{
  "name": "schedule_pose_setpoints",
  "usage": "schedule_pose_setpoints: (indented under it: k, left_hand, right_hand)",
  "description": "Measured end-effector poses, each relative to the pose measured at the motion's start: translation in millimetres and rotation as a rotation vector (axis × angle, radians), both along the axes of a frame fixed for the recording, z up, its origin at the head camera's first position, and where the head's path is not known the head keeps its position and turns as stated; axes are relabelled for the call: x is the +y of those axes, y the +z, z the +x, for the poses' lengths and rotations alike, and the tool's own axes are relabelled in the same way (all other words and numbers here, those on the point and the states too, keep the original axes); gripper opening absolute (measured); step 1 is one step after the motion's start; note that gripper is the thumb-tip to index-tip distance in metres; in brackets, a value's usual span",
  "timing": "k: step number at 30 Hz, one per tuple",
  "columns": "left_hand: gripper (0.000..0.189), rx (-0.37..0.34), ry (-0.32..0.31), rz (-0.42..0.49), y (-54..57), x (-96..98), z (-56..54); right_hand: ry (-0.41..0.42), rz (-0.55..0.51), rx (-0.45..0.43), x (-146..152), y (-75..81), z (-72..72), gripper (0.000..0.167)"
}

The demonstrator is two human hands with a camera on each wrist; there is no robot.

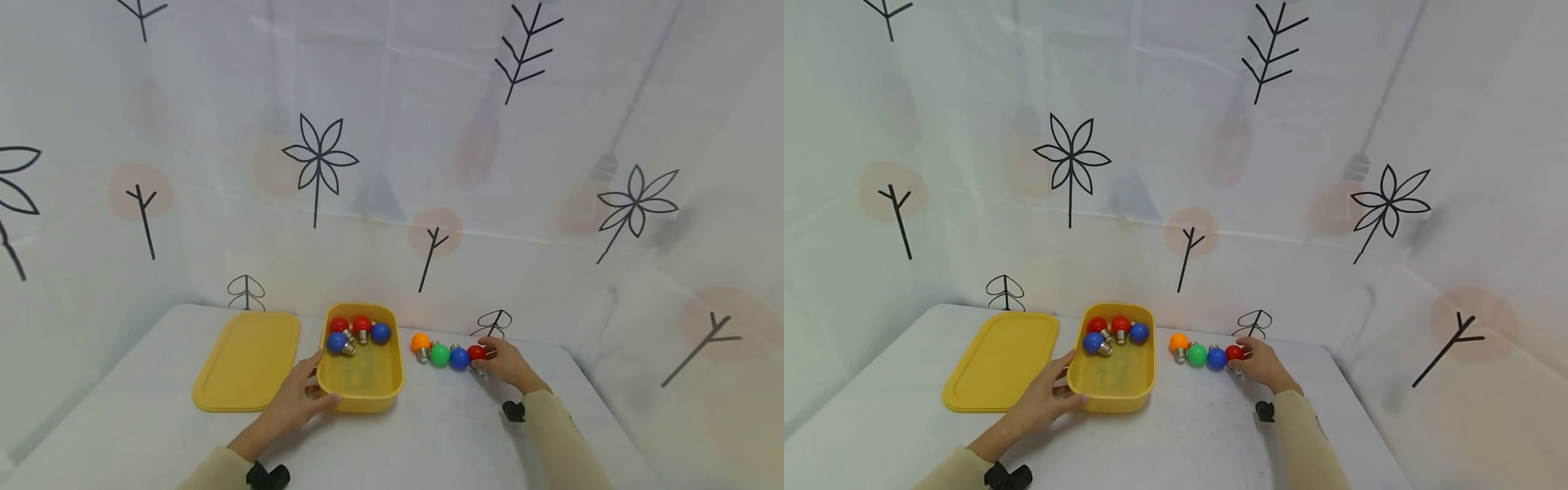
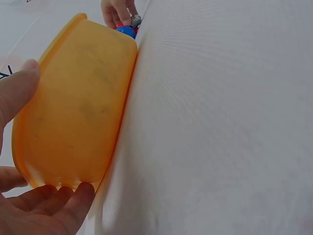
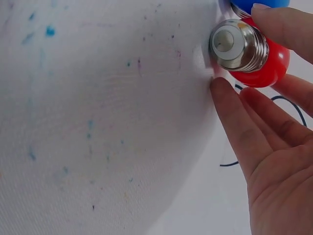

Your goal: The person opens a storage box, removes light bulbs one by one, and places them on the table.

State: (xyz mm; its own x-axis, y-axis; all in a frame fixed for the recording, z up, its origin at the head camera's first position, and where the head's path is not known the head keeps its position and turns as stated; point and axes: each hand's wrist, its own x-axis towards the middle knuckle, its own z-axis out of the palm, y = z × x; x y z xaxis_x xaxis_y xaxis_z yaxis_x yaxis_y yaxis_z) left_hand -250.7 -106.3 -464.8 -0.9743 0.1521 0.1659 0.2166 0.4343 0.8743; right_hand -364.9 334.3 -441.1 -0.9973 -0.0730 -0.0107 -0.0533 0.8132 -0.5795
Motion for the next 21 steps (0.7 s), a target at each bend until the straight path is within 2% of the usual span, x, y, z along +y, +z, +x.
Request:
schedule_pose_setpoints:
  k: [6,21]
  left_hand:
    - [0.097,-0.007,-0.001,0.005,1.6,0.3,0.9]
    - [0.098,-0.010,0.002,0.003,2.7,0.5,1.2]
  right_hand:
    - [-0.006,-0.013,-0.006,0,5.2,3.2,0.066]
    - [0.147,-0.017,0.139,-23,30.8,7.5,0.061]
